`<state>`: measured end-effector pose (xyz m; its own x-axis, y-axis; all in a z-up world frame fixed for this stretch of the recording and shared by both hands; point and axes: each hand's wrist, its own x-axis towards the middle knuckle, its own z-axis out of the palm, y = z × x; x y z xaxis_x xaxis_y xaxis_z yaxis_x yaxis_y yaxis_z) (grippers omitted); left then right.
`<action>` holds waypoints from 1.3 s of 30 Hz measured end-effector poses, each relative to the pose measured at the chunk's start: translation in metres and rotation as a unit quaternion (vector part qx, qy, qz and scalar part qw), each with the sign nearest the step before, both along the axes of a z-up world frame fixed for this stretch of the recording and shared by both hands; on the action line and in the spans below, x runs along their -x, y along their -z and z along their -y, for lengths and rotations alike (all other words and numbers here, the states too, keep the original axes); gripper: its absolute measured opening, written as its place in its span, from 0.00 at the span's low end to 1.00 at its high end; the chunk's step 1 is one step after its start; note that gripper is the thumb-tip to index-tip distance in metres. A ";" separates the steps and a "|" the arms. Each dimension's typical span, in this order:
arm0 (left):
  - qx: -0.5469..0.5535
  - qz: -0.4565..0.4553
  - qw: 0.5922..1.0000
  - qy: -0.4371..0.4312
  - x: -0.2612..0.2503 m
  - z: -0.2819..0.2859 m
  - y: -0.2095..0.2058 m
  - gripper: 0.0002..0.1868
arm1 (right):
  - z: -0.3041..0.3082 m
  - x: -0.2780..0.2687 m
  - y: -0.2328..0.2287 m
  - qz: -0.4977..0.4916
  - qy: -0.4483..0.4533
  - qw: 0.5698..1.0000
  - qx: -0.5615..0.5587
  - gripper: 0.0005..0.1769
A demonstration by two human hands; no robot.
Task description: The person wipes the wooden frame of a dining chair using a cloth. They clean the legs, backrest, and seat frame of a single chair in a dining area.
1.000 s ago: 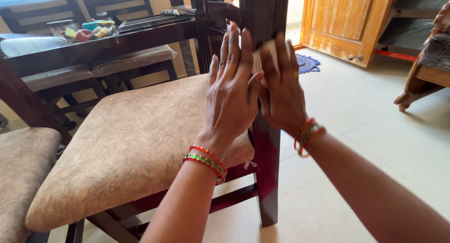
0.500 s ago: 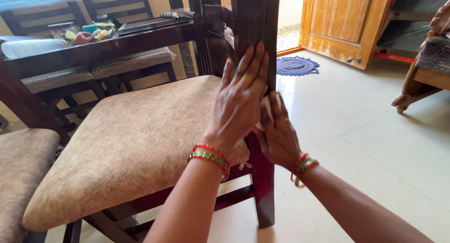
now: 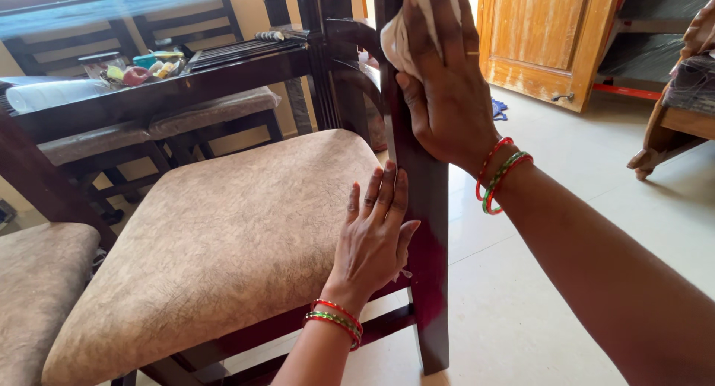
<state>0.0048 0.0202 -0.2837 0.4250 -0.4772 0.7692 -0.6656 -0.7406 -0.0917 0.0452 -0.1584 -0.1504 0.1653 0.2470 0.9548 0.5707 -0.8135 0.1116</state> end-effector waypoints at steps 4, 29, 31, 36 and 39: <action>0.056 0.021 0.998 0.023 0.004 -0.004 -0.025 0.37 | -0.007 0.006 0.011 0.012 0.019 1.000 -0.008 0.37; 0.026 0.017 0.998 -0.048 0.006 0.014 -0.034 0.45 | 0.007 0.023 0.128 -0.084 0.015 0.994 0.063 0.37; 0.041 -0.013 0.998 -0.052 0.008 0.013 -0.016 0.43 | 0.006 0.025 0.099 -0.067 0.021 0.996 0.060 0.38; -0.005 -0.022 0.996 -0.088 0.002 0.004 0.018 0.34 | -0.003 0.018 0.027 -0.015 0.068 0.996 0.058 0.39; 0.040 -0.042 0.996 -0.069 -0.003 0.001 0.022 0.37 | -0.011 0.014 0.016 -0.005 0.038 0.999 0.033 0.38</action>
<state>0.0078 0.0189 -0.3055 0.5462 -0.3482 0.7619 -0.5605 -0.8278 0.0234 0.0314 -0.1479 -0.1665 0.1962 0.2951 0.9351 0.5087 -0.8459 0.1602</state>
